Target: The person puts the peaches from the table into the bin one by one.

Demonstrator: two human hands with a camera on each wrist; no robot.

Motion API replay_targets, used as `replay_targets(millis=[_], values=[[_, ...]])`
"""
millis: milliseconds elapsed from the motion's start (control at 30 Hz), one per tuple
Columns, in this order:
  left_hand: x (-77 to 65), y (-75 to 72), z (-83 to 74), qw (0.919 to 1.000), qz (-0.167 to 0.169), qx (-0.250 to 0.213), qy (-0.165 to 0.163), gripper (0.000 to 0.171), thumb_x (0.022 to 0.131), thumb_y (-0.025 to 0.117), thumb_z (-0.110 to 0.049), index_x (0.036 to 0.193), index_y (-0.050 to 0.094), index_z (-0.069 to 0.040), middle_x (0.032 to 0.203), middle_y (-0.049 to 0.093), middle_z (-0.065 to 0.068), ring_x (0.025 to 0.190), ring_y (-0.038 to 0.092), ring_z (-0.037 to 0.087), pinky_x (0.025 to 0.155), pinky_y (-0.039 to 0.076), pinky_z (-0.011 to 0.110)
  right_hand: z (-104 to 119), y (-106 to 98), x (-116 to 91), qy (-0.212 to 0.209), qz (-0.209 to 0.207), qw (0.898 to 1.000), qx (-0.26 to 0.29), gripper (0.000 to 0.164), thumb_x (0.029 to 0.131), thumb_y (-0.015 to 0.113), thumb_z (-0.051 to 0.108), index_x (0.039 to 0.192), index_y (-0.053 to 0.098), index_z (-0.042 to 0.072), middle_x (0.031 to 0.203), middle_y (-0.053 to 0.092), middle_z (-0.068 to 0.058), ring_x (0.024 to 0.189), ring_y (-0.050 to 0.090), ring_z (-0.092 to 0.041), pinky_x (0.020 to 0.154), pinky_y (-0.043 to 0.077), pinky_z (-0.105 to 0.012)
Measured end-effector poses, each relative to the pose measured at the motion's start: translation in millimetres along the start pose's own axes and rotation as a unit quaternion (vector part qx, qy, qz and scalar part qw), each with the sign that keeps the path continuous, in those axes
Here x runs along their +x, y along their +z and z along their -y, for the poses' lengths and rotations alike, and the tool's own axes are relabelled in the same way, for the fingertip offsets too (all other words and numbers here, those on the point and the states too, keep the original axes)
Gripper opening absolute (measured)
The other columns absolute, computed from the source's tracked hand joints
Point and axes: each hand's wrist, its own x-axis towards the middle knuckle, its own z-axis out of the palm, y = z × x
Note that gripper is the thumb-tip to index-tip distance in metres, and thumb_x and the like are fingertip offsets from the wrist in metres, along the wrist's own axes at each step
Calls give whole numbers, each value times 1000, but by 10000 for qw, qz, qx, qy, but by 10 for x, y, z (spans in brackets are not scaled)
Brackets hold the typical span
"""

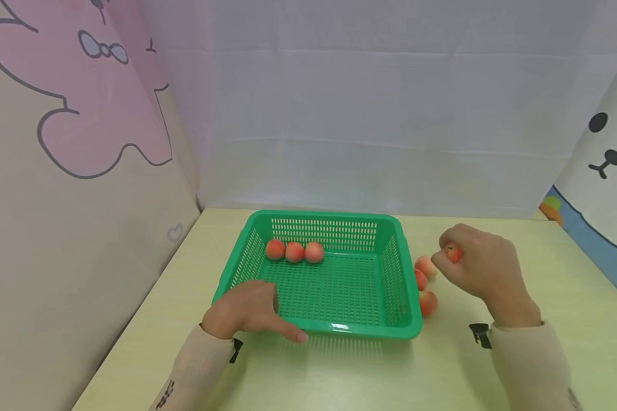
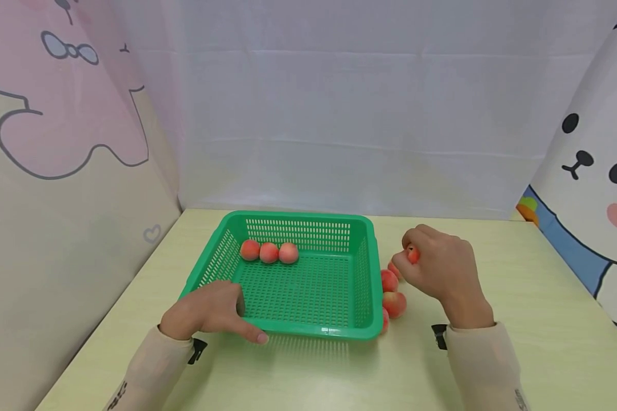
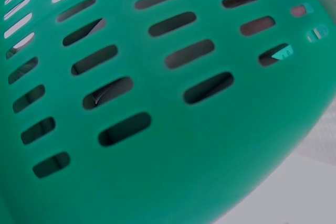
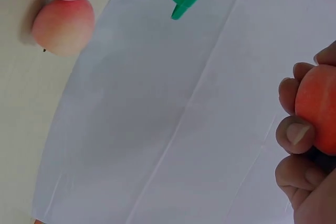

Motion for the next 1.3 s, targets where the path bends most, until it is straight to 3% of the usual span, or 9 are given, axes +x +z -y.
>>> replay_targets(millis=[367,700,1300], values=[[-8,-3,-5,10000,9,-2,-40,75,44,64,-89,59,41,-19,52,28,-8,46,30,10,43,25,27,249,-181,140,-474,-473,9977,51,19,66,41,21,62,57,11,58,52,6,39,26,-5,31,25,-26],[-8,-7,-11,10000,13,-24,-48,75,44,64,-88,60,41,-19,53,29,-8,47,31,10,43,25,27,385,-283,203,-705,-599,9957,28,22,68,38,21,62,57,11,56,48,9,38,26,-5,31,22,-24],[-21,-10,-23,10000,4,-17,-6,74,44,63,-89,57,38,-20,51,26,-9,45,28,9,42,24,27,399,-292,223,-805,-711,9942,52,22,69,39,21,62,57,12,56,49,9,38,27,-5,30,23,-24]])
